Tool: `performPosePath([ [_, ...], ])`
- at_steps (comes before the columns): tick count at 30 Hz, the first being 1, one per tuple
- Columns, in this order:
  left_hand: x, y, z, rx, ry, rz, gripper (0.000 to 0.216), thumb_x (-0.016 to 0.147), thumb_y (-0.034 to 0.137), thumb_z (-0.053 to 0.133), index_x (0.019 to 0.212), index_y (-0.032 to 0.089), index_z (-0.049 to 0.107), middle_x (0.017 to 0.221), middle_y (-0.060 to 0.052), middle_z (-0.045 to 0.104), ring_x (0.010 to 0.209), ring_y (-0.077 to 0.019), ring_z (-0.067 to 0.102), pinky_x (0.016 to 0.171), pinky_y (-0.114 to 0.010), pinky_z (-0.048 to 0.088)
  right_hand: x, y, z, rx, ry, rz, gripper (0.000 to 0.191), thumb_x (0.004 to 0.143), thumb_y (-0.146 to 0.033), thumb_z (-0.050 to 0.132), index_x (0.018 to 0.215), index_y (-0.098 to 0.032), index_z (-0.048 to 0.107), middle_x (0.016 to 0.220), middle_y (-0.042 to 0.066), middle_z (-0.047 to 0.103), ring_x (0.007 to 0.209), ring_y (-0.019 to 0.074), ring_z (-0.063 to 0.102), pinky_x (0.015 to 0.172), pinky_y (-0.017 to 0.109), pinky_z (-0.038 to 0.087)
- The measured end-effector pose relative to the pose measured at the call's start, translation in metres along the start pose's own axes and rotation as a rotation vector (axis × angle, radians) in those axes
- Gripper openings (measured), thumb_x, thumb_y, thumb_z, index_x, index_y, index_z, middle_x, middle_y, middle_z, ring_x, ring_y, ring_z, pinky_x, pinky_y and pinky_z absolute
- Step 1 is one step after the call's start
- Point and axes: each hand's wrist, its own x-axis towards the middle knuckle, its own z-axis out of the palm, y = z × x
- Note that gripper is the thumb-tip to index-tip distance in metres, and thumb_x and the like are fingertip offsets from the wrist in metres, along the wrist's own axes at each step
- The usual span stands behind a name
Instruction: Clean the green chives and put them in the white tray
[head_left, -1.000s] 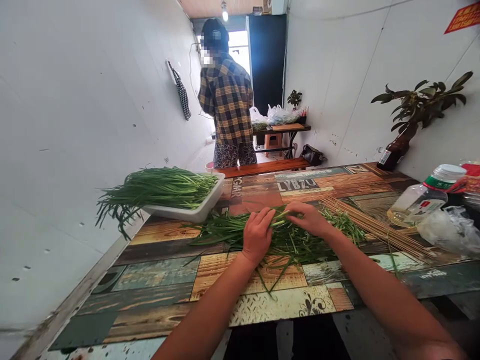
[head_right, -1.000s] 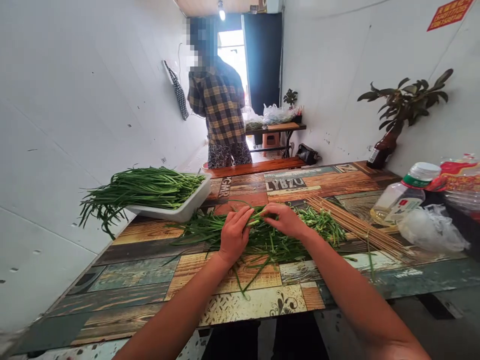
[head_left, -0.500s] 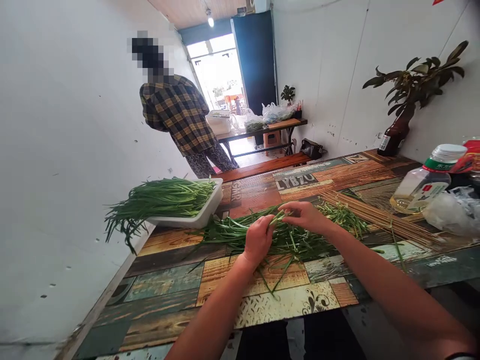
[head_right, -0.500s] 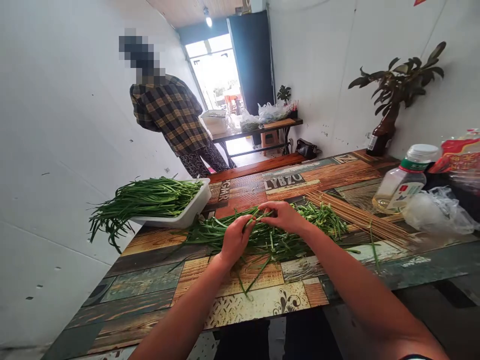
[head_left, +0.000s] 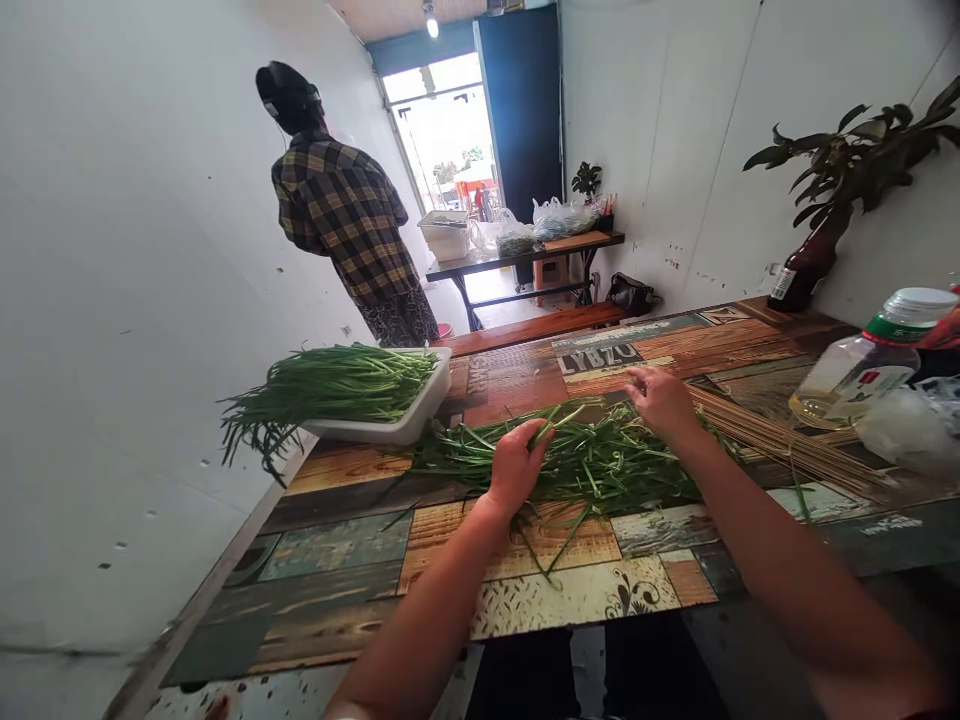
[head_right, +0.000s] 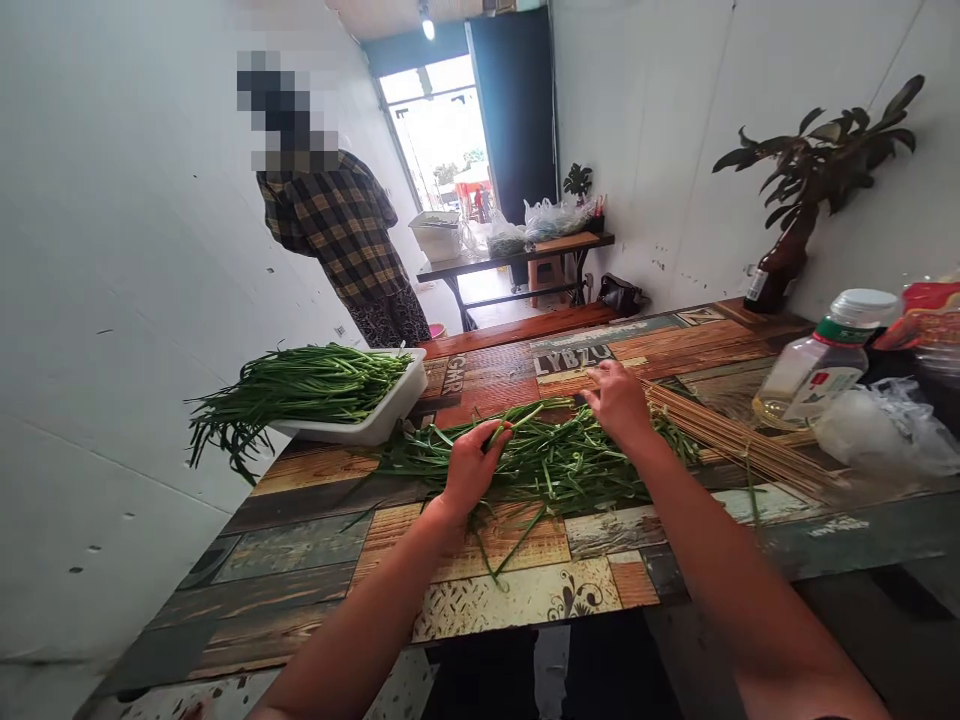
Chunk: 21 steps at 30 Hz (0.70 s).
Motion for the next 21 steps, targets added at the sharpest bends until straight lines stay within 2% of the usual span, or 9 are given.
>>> performPosePath([
  [1,-0.001,-0.001,0.001,-0.009,0.009,0.007,0.018,0.089,0.030,0.054,0.100,0.020,0.065,0.095,-0.002,0.070,0.087,-0.0153,0.064,0.081,-0.027,0.049,-0.002,-0.005,0.000,-0.007,0.005,-0.051,0.028,0.081,-0.039,0.057,0.092,-0.019,0.073,0.106,0.012,0.065,0.098,0.0281,0.058,0.086,0.042,0.045],
  [3,-0.002,-0.001,0.002,-0.006,0.025,0.030,0.018,0.089,0.028,0.054,0.101,0.020,0.065,0.097,-0.003,0.070,0.090,-0.0157,0.064,0.083,-0.028,0.050,-0.007,-0.019,0.004,0.068,-0.082,-0.174,0.028,0.082,-0.043,0.056,0.088,-0.022,0.074,0.107,0.009,0.065,0.099,0.0262,0.058,0.087,0.040,0.045],
  [5,-0.002,0.000,0.002,0.036,0.046,0.067,0.017,0.088,0.025,0.055,0.100,0.020,0.065,0.097,-0.003,0.070,0.090,-0.0161,0.065,0.083,-0.029,0.050,-0.012,-0.031,0.009,0.163,-0.219,-0.275,0.030,0.085,-0.046,0.054,0.083,-0.024,0.074,0.099,0.006,0.067,0.096,0.0230,0.059,0.086,0.037,0.045],
  [7,-0.002,0.002,0.000,0.107,0.072,0.113,0.015,0.087,0.022,0.056,0.098,0.020,0.065,0.094,-0.003,0.070,0.088,-0.0165,0.065,0.082,-0.029,0.050,-0.013,-0.034,0.012,0.169,-0.263,-0.296,0.033,0.086,-0.047,0.052,0.078,-0.023,0.073,0.093,0.006,0.069,0.093,0.0220,0.060,0.085,0.036,0.044],
  [12,-0.002,0.005,-0.005,0.213,0.111,0.173,0.015,0.086,0.017,0.056,0.097,0.020,0.065,0.088,-0.004,0.070,0.083,-0.0168,0.064,0.079,-0.030,0.050,-0.005,-0.017,-0.004,-0.139,-0.058,-0.069,0.039,0.091,-0.042,0.044,0.078,-0.019,0.072,0.096,0.011,0.068,0.094,0.0276,0.059,0.085,0.044,0.042],
  [14,-0.002,0.005,-0.005,0.221,0.096,0.193,0.015,0.085,0.016,0.056,0.098,0.020,0.065,0.089,-0.003,0.070,0.084,-0.0167,0.064,0.079,-0.030,0.050,-0.004,-0.021,-0.012,-0.191,-0.043,-0.084,0.035,0.091,-0.038,0.043,0.090,-0.018,0.072,0.102,0.012,0.067,0.095,0.0290,0.059,0.083,0.045,0.043],
  [17,-0.002,0.005,-0.004,0.240,0.092,0.223,0.014,0.086,0.017,0.056,0.096,0.019,0.065,0.088,-0.004,0.070,0.083,-0.0173,0.065,0.079,-0.030,0.050,-0.010,-0.040,-0.011,-0.056,-0.100,-0.332,0.031,0.090,-0.030,0.045,0.111,-0.021,0.066,0.109,0.010,0.065,0.099,0.0249,0.058,0.085,0.039,0.046],
  [19,-0.003,0.005,-0.003,0.251,0.105,0.218,0.014,0.086,0.016,0.055,0.096,0.019,0.064,0.089,-0.004,0.070,0.083,-0.0178,0.065,0.078,-0.030,0.050,-0.016,-0.050,-0.004,0.042,-0.135,-0.498,0.030,0.090,-0.025,0.044,0.112,-0.022,0.065,0.105,0.008,0.065,0.098,0.0215,0.059,0.086,0.035,0.047],
  [21,-0.003,0.005,-0.003,0.247,0.110,0.197,0.014,0.086,0.016,0.054,0.096,0.019,0.064,0.090,-0.004,0.070,0.084,-0.0178,0.065,0.079,-0.030,0.050,-0.021,-0.055,0.003,0.093,-0.142,-0.569,0.026,0.091,-0.022,0.045,0.104,-0.020,0.067,0.097,0.007,0.066,0.091,0.0198,0.059,0.082,0.032,0.048],
])
